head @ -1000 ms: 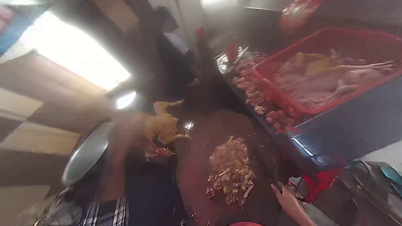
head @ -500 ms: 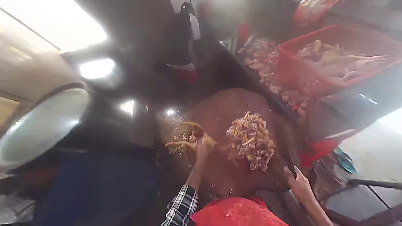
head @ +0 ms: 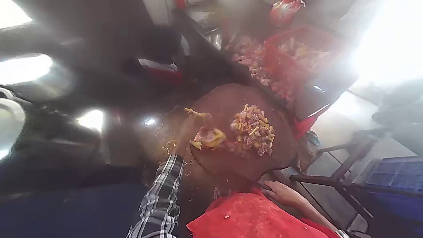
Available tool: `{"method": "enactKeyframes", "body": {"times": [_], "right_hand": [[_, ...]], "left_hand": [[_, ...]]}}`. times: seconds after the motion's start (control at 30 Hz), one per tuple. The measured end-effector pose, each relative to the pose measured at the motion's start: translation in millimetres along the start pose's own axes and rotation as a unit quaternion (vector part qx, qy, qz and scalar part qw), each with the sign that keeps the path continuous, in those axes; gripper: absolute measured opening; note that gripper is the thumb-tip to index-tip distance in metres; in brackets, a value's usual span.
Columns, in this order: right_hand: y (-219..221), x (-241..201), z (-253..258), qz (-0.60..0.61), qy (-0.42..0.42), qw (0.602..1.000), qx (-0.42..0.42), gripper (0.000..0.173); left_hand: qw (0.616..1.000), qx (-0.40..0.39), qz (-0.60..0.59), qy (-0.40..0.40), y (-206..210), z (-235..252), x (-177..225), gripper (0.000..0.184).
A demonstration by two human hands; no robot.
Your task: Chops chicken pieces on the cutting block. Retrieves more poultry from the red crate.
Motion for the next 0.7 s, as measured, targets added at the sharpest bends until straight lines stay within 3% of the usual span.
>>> {"method": "enactKeyframes", "body": {"times": [0.27,0.47,0.6,0.7], "right_hand": [[-35.9,4.0,31.9,-0.061,-0.023,0.998,-0.004,0.051],[-26.2,16.7,39.6,-0.006,-0.05,0.999,0.016,0.048],[-18.4,26.5,43.3,0.057,-0.058,0.996,0.033,0.05],[-6.8,33.2,48.5,0.107,-0.061,0.992,0.038,0.056]], "left_hand": [[0.995,-0.064,0.019,0.08,31.2,56.9,45.3,0.053],[0.988,-0.092,0.121,0.017,58.1,96.1,39.5,0.055],[0.987,-0.086,0.131,-0.034,35.9,77.5,44.2,0.05],[0.984,-0.126,0.12,-0.042,2.1,53.5,38.8,0.052]]}}
Point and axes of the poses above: each hand's wrist, its own z-axis towards the middle knuckle, its own y-axis out of the palm, x = y × z, the point moved 2 cm from there along z, towards the middle knuckle, and after that the axes turned 11 degrees about -z, right-handed, at the moved point
